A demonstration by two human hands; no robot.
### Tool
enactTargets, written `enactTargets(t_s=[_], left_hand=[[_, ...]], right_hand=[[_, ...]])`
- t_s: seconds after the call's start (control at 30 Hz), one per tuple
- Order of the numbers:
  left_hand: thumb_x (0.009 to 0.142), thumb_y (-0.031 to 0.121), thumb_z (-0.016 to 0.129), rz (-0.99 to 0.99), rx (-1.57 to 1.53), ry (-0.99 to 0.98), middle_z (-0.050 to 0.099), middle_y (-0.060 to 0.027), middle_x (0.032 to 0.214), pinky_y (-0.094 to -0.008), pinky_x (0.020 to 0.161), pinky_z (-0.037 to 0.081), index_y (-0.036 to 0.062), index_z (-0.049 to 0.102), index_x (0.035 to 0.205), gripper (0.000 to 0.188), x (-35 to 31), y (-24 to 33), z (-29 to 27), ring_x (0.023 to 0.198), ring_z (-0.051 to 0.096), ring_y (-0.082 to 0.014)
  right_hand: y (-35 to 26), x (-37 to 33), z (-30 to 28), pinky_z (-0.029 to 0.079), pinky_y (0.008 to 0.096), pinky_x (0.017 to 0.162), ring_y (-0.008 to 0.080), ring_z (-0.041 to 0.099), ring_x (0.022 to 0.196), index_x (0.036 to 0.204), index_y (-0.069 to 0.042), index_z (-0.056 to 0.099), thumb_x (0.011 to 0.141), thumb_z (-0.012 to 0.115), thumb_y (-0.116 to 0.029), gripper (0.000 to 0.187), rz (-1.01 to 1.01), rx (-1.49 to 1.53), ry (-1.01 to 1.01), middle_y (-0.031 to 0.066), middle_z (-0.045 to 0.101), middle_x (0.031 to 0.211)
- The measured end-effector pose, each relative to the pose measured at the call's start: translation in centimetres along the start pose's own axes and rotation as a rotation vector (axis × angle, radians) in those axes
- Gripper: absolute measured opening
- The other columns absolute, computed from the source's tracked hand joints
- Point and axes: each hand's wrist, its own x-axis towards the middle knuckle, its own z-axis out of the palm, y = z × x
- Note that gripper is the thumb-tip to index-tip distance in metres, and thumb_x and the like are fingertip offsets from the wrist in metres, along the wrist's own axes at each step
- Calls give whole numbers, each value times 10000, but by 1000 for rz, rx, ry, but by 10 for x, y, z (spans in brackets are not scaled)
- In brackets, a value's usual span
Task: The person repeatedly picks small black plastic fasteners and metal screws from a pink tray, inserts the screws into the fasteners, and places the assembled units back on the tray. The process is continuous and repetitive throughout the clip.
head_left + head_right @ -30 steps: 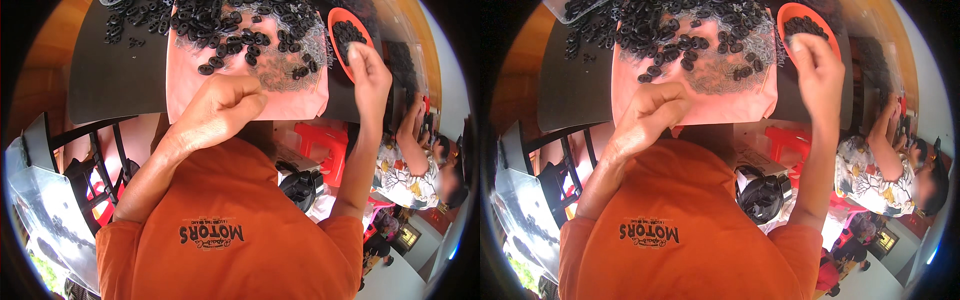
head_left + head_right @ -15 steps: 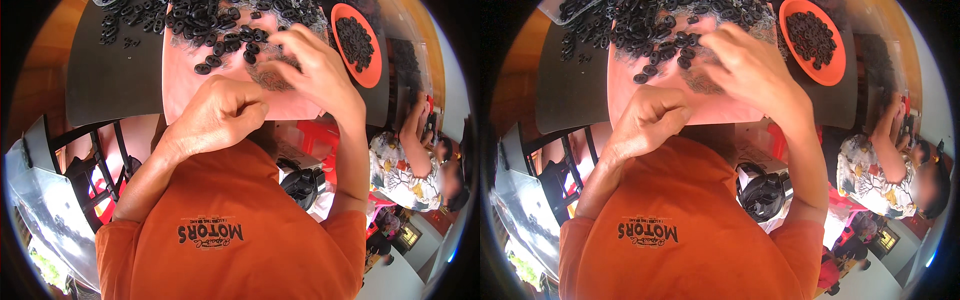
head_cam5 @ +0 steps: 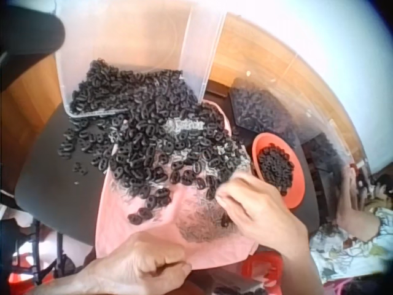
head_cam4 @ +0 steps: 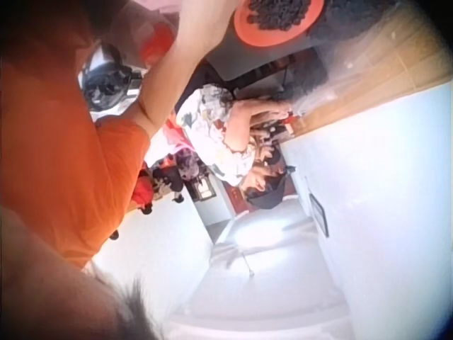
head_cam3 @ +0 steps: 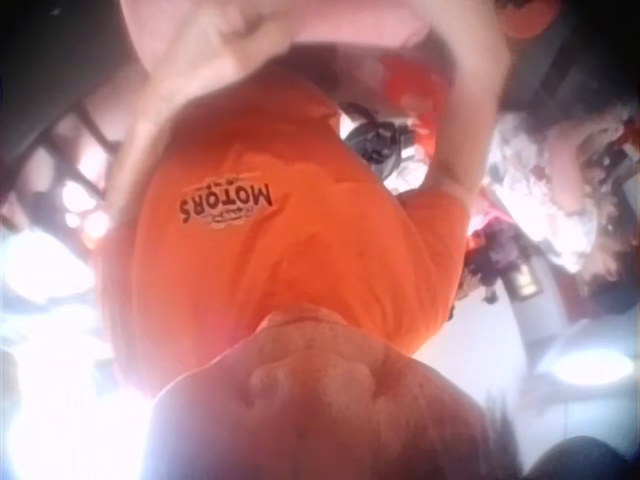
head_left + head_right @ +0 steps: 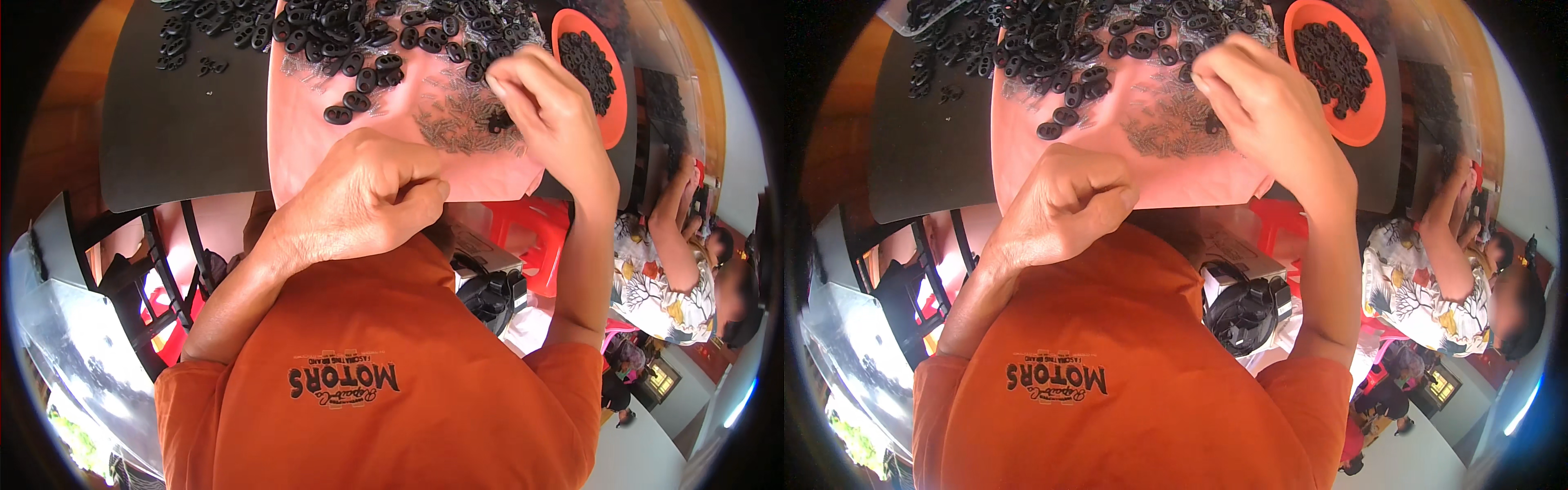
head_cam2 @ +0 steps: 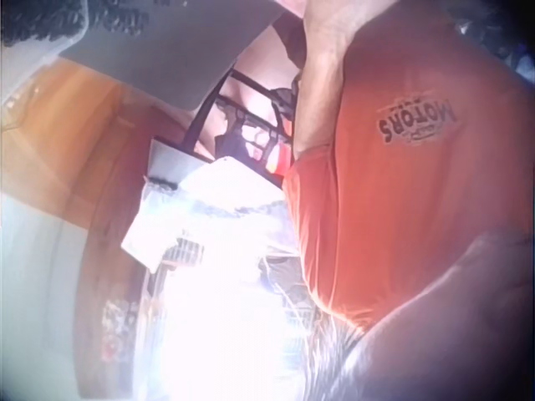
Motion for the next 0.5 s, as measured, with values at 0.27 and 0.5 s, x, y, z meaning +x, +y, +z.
enactTargets(t_s=[0.27, 0.5], left_hand=[[813, -3, 516, 2, 16, 9, 375, -4, 552, -263, 461, 296, 0, 469, 650, 169, -2, -4, 1, 526, 336, -70], [802, 31, 555, -62, -32, 49, 381, -117, 514, -346, 456, 332, -20, 448, 608, 227, 1, 3, 4, 448, 389, -177]], right_hand=[[-14, -33, -8, 465, 395, 625, 294, 598, 764, 956, -70, 618, 796, 635, -44, 163, 103, -138, -159, 80, 543, 852], [-1, -26, 10, 453, 399, 592, 304, 581, 696, 860, -34, 604, 810, 654, -75, 82, 5, -62, 5, 88, 555, 792]])
